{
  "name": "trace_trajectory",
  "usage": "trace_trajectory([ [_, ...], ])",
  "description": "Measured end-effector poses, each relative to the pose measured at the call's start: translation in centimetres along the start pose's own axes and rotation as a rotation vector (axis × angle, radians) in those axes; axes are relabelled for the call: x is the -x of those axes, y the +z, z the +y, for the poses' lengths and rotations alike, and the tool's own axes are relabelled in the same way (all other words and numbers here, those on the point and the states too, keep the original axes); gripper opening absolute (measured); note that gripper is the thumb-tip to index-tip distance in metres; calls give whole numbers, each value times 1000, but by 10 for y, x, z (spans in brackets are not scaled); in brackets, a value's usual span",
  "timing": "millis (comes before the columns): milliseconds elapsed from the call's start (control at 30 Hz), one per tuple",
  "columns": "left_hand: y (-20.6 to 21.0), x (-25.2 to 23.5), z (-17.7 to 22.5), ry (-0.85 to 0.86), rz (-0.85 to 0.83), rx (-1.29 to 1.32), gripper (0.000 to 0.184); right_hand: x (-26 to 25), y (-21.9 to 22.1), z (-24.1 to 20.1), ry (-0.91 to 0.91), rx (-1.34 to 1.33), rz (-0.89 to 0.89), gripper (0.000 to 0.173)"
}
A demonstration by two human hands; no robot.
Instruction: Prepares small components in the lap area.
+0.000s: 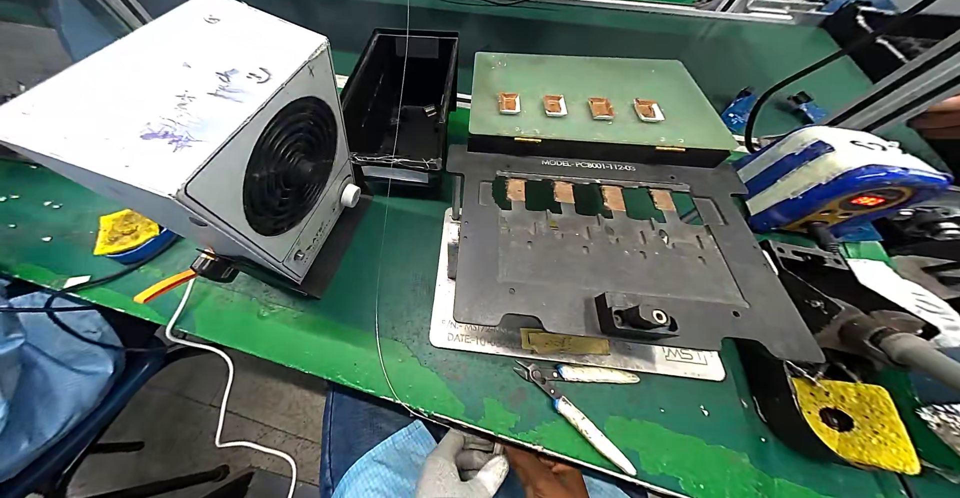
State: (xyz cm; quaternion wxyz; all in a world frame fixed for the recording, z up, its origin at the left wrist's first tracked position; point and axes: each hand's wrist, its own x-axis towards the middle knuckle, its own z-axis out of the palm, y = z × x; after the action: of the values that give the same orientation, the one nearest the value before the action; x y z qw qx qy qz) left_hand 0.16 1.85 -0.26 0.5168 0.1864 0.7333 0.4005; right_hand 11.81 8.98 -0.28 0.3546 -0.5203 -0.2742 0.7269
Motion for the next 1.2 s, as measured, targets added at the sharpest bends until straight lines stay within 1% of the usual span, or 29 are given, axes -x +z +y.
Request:
trace_trajectory([
  [67, 0, -3, 0, 12, 3, -26, 44, 2, 3, 0, -1, -57, 0, 33],
  [200, -1, 1, 7, -17, 10, 33, 33, 1, 2, 2, 33, -90, -12, 28],
  [300, -2, 4, 6, -3, 14, 121, 24, -1, -2, 2, 19, -79, 17, 31],
  [367, -3, 5, 4, 9, -1, 156, 22, -2, -4, 1, -9, -64, 38, 34],
  [433, -4, 5, 3, 17, -14, 159, 23, -2, -7, 0, -36, -36, 26, 36],
  [567, -4, 6, 5, 11, -9, 129, 23, 4, -9, -7, -93, 99, -110, 33],
  [600, -3, 6, 6, 1, -1, 122, 24, 6, -7, -9, -110, 135, -121, 34],
  [700, -3, 6, 7, 0, -18, 87, 27, 7, -5, -9, -145, 167, -101, 38],
  [800, -4, 7, 4, 25, -45, 87, 26, 6, -5, -8, -149, 166, -75, 40],
  [1000, -4, 7, 4, 32, -41, 71, 28, 3, -9, -5, -197, 198, -42, 29],
  [1100, -5, 7, 10, 7, -32, 56, 30, 3, -12, -7, -200, 226, -75, 25],
  [1200, -5, 7, 9, 6, -29, 66, 31, 6, -12, -11, -174, 226, -151, 29],
])
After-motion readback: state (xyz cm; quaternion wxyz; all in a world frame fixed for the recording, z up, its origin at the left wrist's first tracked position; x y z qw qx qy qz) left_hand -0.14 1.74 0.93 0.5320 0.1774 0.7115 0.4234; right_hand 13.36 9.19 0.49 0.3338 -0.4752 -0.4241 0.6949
